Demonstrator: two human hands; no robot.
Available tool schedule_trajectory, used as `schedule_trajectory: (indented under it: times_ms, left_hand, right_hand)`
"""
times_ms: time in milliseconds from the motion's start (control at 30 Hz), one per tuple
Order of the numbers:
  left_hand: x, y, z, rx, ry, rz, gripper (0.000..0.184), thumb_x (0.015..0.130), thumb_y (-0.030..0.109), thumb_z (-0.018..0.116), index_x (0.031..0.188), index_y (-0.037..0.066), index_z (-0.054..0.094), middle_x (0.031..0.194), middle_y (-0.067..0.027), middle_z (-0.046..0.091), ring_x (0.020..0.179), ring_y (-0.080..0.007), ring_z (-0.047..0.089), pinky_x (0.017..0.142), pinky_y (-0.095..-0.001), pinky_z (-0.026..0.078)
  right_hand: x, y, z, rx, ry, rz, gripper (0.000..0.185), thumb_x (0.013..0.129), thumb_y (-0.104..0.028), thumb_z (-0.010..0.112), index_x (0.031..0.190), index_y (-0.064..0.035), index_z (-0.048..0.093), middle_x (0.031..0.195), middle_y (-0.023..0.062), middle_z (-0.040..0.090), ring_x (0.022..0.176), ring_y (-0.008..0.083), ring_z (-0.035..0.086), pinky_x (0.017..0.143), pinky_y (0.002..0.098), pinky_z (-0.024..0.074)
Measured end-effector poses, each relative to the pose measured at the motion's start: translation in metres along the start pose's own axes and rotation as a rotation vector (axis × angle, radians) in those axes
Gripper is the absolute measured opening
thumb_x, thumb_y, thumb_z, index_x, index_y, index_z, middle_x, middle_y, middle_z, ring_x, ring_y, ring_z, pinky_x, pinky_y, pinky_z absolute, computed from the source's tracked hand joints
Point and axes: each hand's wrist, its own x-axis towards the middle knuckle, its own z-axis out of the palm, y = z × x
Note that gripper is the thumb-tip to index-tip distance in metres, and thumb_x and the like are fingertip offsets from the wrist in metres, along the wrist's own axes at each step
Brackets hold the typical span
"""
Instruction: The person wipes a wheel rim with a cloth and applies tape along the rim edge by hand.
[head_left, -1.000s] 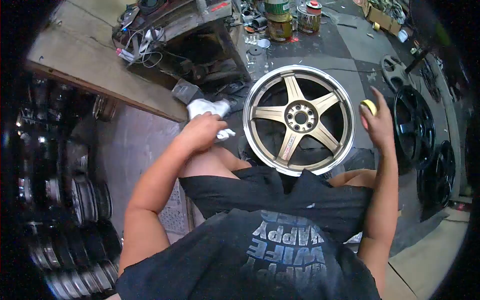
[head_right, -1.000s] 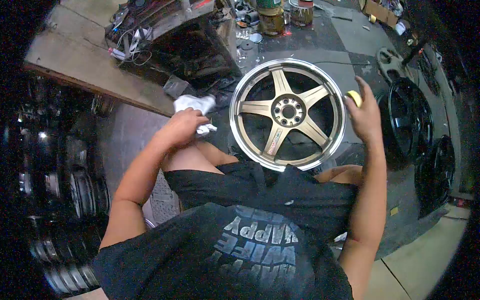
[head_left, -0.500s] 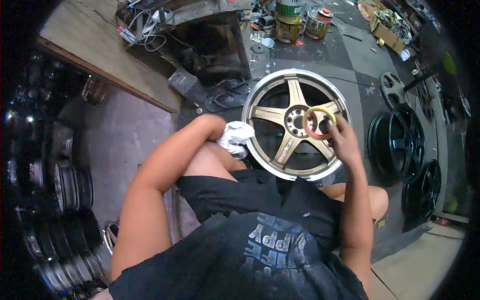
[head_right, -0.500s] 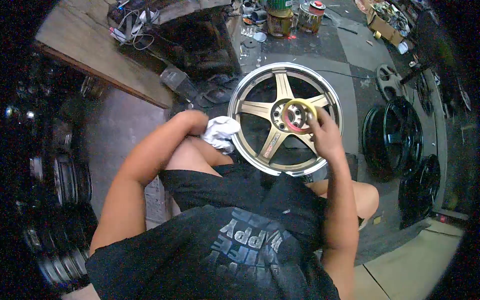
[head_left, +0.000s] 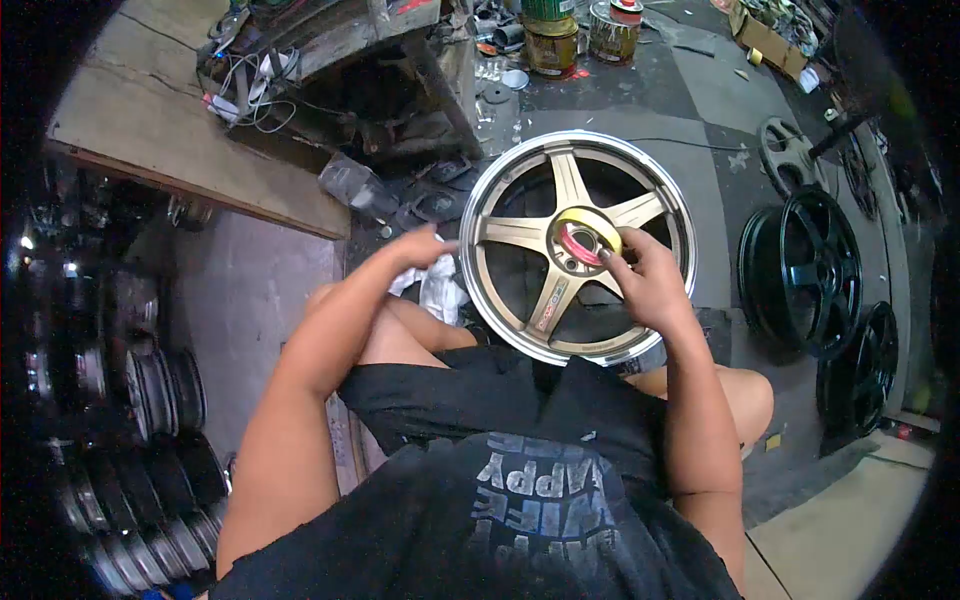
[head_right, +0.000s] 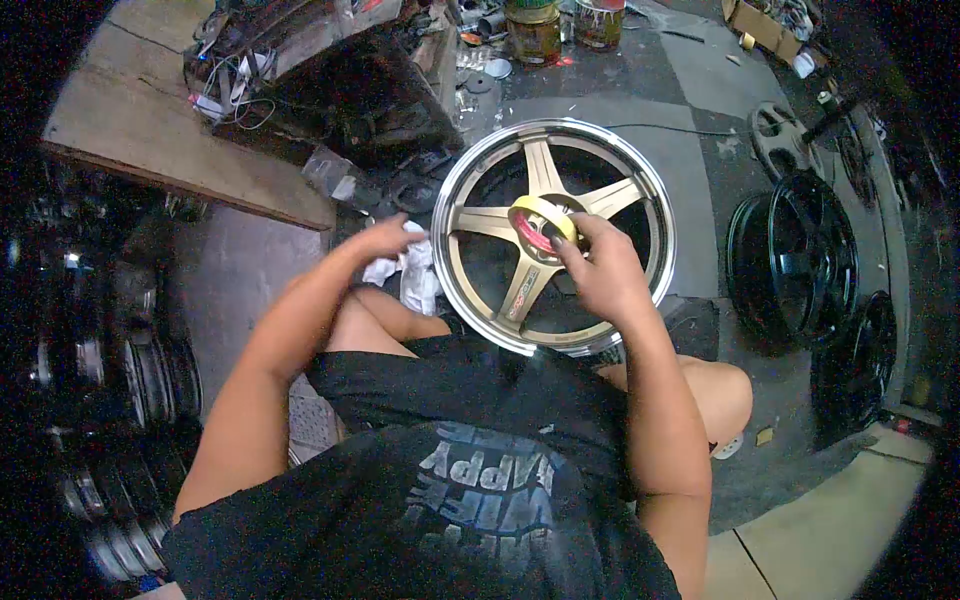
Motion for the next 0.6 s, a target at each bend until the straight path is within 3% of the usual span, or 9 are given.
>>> schedule_trajectory:
  times_ms: [33,100,233,267,300,400,467,533,600]
  left_hand:
    - [-0.011,0.013,0.006,0.165,-0.092,-0.007,0.091,0.091,0.069,0.072,0.141,-0.006,0.062,0.1,-0.0265,0.075,0.093,-0.0317,0.074,0.086,-0.0488,0.057]
    - [-0.004,0.009,0.051,-0.37,-0.153,-0.246,0.076,0.096,0.062,0.07,0.135,-0.003,0.064,0.103,-0.019,0.072,0.093,-0.0384,0.07,0.083,-0.058,0.055]
    - [-0.025,0.051,0.082,-0.717,-0.073,-0.245,0.064,0.101,0.052,0.067,0.139,0.001,0.06,0.124,-0.02,0.071,0.108,-0.0367,0.072,0.097,-0.0571,0.056]
    - [-0.027,0.06,0.073,-0.841,-0.134,-0.328,0.058,0.103,0.046,0.065,0.14,0.002,0.06,0.127,-0.0208,0.071,0.112,-0.0358,0.072,0.099,-0.0562,0.057]
    - [-0.037,0.073,0.063,-0.842,-0.109,-0.393,0.048,0.104,0.041,0.064,0.133,0.003,0.063,0.118,-0.0178,0.073,0.106,-0.0336,0.074,0.095,-0.0529,0.059]
    - [-0.058,0.078,0.05,-0.968,-0.087,-0.209,0.038,0.107,0.042,0.058,0.121,0.008,0.068,0.106,-0.0108,0.073,0.085,-0.0246,0.073,0.08,-0.0468,0.06]
    - [-0.098,0.121,0.026,-1.057,-0.004,-0.116,0.028,0.107,0.036,0.058,0.112,0.01,0.067,0.095,-0.0049,0.069,0.08,-0.0203,0.069,0.074,-0.0427,0.058]
    - [-0.089,0.13,0.016,-1.16,-0.163,0.07,0.027,0.108,0.028,0.057,0.123,0.007,0.067,0.109,-0.0071,0.073,0.101,-0.0207,0.07,0.088,-0.0371,0.056]
    - [-0.123,0.175,0.001,-1.332,-0.267,0.303,0.042,0.109,0.01,0.05,0.15,0.001,0.051,0.134,-0.0138,0.068,0.12,-0.0262,0.069,0.103,-0.0439,0.056]
  right_hand:
    - [-0.002,-0.003,-0.005,-0.017,0.017,-0.001,0.037,0.098,-0.02,0.074,0.125,0.004,0.071,0.115,0.0262,0.073,0.101,0.0395,0.073,0.086,0.044,0.0575]
    - [-0.008,-0.006,-0.011,-0.03,0.045,-0.007,0.037,0.098,-0.02,0.074,0.124,0.0043,0.071,0.114,0.0265,0.073,0.099,0.0396,0.073,0.085,0.0438,0.0576]
    - [-0.026,-0.007,-0.027,-0.046,0.123,-0.042,0.032,0.097,-0.018,0.073,0.121,0.003,0.072,0.108,0.0251,0.074,0.095,0.0396,0.073,0.081,0.0449,0.0573]
    - [-0.029,-0.005,-0.033,-0.1,0.148,-0.046,0.031,0.097,-0.018,0.073,0.119,0.0026,0.072,0.106,0.0251,0.074,0.093,0.04,0.072,0.08,0.045,0.0568]
    - [-0.033,-0.004,-0.036,-0.155,0.166,-0.053,0.03,0.096,-0.019,0.074,0.118,0.0021,0.072,0.104,0.0251,0.073,0.091,0.0403,0.072,0.079,0.045,0.0563]
    - [-0.037,-0.006,-0.042,-0.156,0.283,0.045,0.027,0.095,-0.019,0.076,0.113,0.0009,0.071,0.093,0.0249,0.072,0.085,0.0386,0.072,0.078,0.044,0.055]
    - [-0.033,0.002,-0.05,-0.016,0.415,-0.057,0.026,0.097,-0.02,0.075,0.109,0.0024,0.07,0.089,0.0198,0.073,0.082,0.0256,0.071,0.077,0.0402,0.0537]
    - [-0.033,0.009,-0.065,0.05,0.426,0.015,0.028,0.099,-0.022,0.074,0.107,0.0042,0.069,0.088,0.0141,0.073,0.08,0.0158,0.064,0.077,0.0368,0.0516]
    - [-0.039,0.005,-0.067,0.067,0.554,-0.023,0.026,0.102,-0.022,0.071,0.109,0.0029,0.066,0.09,0.0101,0.069,0.08,0.0141,0.059,0.075,0.0338,0.0498]
